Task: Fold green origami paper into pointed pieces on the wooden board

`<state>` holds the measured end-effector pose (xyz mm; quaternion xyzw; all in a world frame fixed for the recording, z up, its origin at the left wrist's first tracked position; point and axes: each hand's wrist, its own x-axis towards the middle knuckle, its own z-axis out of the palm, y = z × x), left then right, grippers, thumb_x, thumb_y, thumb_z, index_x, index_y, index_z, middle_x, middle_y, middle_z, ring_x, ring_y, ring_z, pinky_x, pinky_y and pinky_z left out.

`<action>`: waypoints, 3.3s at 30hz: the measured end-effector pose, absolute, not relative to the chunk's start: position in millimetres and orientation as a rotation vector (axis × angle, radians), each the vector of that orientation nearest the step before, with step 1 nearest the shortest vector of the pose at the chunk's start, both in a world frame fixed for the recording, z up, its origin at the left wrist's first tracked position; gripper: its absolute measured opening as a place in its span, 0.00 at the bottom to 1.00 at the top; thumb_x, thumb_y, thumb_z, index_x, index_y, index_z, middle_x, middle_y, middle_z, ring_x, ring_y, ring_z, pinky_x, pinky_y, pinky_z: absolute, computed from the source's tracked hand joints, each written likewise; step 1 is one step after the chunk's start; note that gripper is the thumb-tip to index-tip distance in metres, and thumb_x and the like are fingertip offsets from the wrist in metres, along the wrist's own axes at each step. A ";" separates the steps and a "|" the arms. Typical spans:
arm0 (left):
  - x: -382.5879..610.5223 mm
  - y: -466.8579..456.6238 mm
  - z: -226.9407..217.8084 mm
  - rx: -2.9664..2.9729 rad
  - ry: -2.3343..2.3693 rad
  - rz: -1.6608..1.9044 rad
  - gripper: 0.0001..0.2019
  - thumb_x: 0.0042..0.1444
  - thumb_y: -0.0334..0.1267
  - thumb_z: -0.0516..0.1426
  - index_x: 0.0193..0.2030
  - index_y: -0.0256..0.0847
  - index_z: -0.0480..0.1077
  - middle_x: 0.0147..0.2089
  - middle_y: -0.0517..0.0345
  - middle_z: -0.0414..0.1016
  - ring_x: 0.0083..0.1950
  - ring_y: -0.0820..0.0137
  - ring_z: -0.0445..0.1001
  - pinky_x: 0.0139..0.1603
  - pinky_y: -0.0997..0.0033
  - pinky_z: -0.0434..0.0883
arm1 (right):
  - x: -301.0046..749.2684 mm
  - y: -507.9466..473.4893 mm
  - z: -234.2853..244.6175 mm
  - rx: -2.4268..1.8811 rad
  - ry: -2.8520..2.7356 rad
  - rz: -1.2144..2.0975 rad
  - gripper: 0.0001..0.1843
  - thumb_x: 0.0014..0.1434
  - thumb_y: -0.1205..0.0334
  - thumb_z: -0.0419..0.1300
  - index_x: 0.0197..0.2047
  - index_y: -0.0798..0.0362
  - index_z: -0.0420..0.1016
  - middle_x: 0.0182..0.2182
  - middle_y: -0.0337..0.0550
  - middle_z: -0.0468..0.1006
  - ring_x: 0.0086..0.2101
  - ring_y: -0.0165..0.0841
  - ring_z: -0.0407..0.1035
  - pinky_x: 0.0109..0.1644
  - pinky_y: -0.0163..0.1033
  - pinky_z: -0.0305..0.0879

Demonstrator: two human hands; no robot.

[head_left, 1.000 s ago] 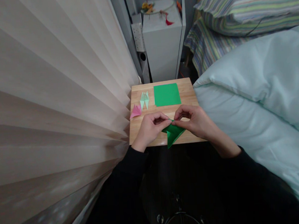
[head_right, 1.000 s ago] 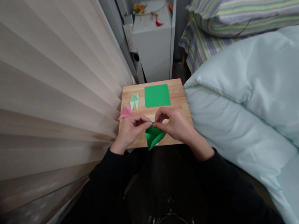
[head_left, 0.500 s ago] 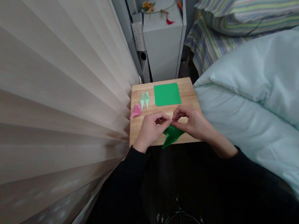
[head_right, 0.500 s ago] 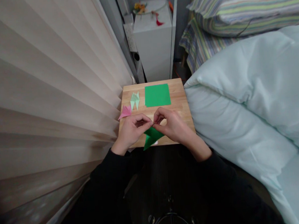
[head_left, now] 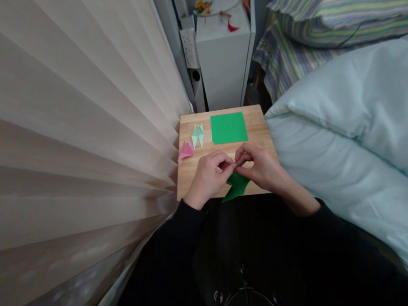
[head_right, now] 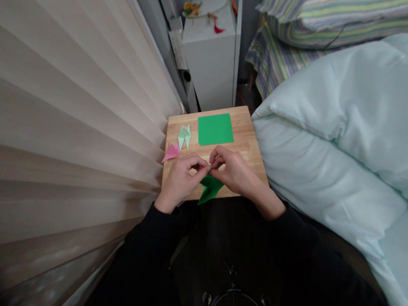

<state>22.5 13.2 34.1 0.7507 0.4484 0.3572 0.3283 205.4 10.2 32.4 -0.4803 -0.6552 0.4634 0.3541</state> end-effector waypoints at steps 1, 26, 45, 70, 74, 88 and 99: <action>22.7 13.2 32.7 1.982 1.174 0.936 0.09 0.58 0.25 0.62 0.28 0.39 0.74 0.30 0.59 0.77 0.33 0.70 0.75 0.37 0.70 0.68 | 205.5 10.6 30.5 -1.248 -1.680 1.213 0.11 0.52 0.64 0.64 0.37 0.48 0.67 0.28 0.39 0.83 0.33 0.37 0.79 0.37 0.40 0.68; 20.8 14.1 33.1 2.108 1.116 0.908 0.08 0.60 0.27 0.61 0.30 0.39 0.73 0.31 0.59 0.76 0.34 0.70 0.74 0.37 0.69 0.68 | 193.2 6.9 5.7 -1.381 -2.163 1.104 0.10 0.52 0.70 0.64 0.39 0.50 0.78 0.38 0.46 0.84 0.37 0.40 0.77 0.35 0.39 0.60; 20.0 13.7 29.7 2.102 1.165 0.675 0.12 0.57 0.27 0.61 0.25 0.40 0.66 0.28 0.63 0.68 0.32 0.72 0.67 0.35 0.70 0.59 | 194.4 7.4 17.7 -1.616 -2.093 1.101 0.13 0.50 0.69 0.69 0.34 0.50 0.68 0.31 0.40 0.79 0.31 0.34 0.70 0.33 0.37 0.55; 12.7 23.9 22.8 1.477 1.081 0.860 0.12 0.53 0.41 0.66 0.25 0.39 0.72 0.25 0.64 0.70 0.29 0.74 0.66 0.33 0.72 0.63 | 209.6 12.5 20.5 -1.294 -1.720 1.355 0.08 0.58 0.57 0.66 0.34 0.53 0.77 0.28 0.41 0.81 0.31 0.33 0.72 0.34 0.37 0.63; 14.7 22.9 20.8 1.419 1.110 0.913 0.11 0.52 0.43 0.67 0.27 0.40 0.74 0.26 0.63 0.72 0.30 0.73 0.67 0.34 0.71 0.64 | 209.6 13.2 23.8 -1.244 -1.777 1.316 0.09 0.60 0.56 0.64 0.33 0.53 0.79 0.29 0.41 0.81 0.32 0.34 0.72 0.39 0.40 0.66; 19.6 19.0 22.1 1.128 1.136 0.968 0.15 0.47 0.47 0.70 0.27 0.40 0.73 0.26 0.62 0.73 0.27 0.75 0.66 0.28 0.73 0.63 | 211.4 12.5 28.0 -1.213 -1.790 1.419 0.12 0.60 0.56 0.65 0.28 0.52 0.75 0.23 0.35 0.73 0.27 0.29 0.65 0.32 0.36 0.59; 11.1 20.0 23.7 1.222 1.095 0.923 0.13 0.51 0.47 0.70 0.30 0.39 0.79 0.31 0.58 0.78 0.32 0.72 0.72 0.32 0.72 0.66 | 211.8 13.6 23.5 -1.239 -1.656 1.345 0.15 0.62 0.50 0.64 0.33 0.54 0.81 0.28 0.41 0.80 0.30 0.33 0.70 0.33 0.37 0.62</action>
